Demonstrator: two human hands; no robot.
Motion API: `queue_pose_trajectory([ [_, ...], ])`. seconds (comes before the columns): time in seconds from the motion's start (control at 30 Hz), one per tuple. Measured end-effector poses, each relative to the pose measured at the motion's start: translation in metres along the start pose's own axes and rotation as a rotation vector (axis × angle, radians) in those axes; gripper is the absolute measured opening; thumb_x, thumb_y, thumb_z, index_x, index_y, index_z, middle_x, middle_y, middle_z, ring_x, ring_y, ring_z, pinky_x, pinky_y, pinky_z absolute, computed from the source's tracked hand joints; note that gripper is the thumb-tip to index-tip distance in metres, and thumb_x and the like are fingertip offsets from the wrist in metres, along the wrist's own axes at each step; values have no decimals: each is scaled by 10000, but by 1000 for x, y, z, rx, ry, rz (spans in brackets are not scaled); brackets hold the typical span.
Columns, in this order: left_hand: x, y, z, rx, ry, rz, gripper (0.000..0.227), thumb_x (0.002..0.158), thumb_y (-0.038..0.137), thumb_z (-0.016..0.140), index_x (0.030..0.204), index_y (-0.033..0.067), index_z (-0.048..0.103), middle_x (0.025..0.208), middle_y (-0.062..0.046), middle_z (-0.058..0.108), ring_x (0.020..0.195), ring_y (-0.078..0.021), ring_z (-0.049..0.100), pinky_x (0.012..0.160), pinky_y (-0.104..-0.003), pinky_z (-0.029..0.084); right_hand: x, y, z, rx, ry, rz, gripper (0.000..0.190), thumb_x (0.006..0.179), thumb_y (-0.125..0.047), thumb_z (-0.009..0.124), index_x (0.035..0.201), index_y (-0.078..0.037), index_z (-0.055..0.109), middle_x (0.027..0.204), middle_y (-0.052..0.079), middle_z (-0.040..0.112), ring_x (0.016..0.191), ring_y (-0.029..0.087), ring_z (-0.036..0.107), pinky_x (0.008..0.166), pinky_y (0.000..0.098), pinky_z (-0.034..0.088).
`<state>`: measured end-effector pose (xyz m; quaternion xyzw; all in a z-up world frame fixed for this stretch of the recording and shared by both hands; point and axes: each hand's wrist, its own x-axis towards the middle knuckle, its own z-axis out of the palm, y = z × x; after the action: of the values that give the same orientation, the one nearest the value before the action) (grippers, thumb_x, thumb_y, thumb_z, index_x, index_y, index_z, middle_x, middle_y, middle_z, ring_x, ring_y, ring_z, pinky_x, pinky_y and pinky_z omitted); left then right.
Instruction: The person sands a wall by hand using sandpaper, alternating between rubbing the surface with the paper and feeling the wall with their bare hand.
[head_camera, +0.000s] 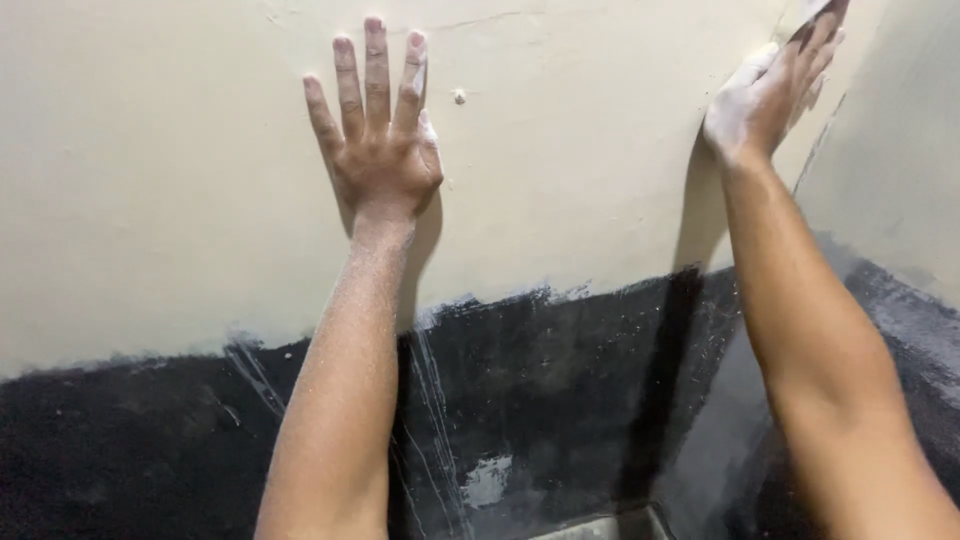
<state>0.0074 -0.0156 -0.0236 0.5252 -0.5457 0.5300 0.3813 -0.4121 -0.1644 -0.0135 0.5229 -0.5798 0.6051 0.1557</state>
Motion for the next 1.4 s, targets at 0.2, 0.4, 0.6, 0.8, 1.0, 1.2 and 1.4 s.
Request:
queue_pose_trajectory([
  [0.2,3,-1,0,27,11,-2,775,995,146,517,1671,327,183,1777,-2,63,1636,-251,61,1327,-565,-30,-44,-98,33,47,52,-83,827,977,-54,471,1711,-5,94,1774,188,35,1652,355,-16,1358,531,-35],
  [0.4,7,-6,3,27,85,47,709,1040,164,519,1661,285,200,1728,-20,65,1640,-265,98,1335,-559,-12,-78,-147,-11,-23,-132,-617,758,926,-30,516,1668,-161,428,1758,114,180,1624,334,78,1344,509,48],
  [0.6,15,-16,20,63,140,78,724,976,248,596,1627,297,284,1698,-43,223,1530,-275,228,1260,-599,90,9,-91,0,41,-46,-130,561,1093,-273,379,1603,-41,386,1702,193,244,1610,346,126,1348,507,76],
  [0.8,16,-5,5,37,125,42,667,1014,288,606,1612,320,313,1697,-11,234,1537,-252,208,1283,-575,89,-17,-147,10,94,51,-28,630,1106,-252,392,1639,47,239,1730,218,106,1624,414,44,1329,581,19],
  [1.0,18,-17,3,100,104,93,640,992,261,596,1596,304,385,1681,-15,278,1520,-255,246,1263,-559,119,-75,-175,-2,-31,-74,-576,755,944,-94,540,1645,-199,281,1758,105,70,1623,349,49,1329,519,8],
  [1.2,21,-35,29,77,135,100,600,1027,276,576,1573,336,333,1642,25,273,1458,-215,300,1304,-491,126,-22,-135,-43,185,-163,-272,774,996,-85,437,1719,-92,160,1795,72,49,1674,291,56,1375,499,14],
  [1.4,38,-47,-26,177,-38,4,664,1085,306,583,1647,341,232,1732,-46,123,1602,-283,150,1337,-520,72,-4,-74,4,-29,-94,-74,581,1228,-280,358,1647,21,90,1734,276,-43,1661,411,-96,1381,527,-34],
])
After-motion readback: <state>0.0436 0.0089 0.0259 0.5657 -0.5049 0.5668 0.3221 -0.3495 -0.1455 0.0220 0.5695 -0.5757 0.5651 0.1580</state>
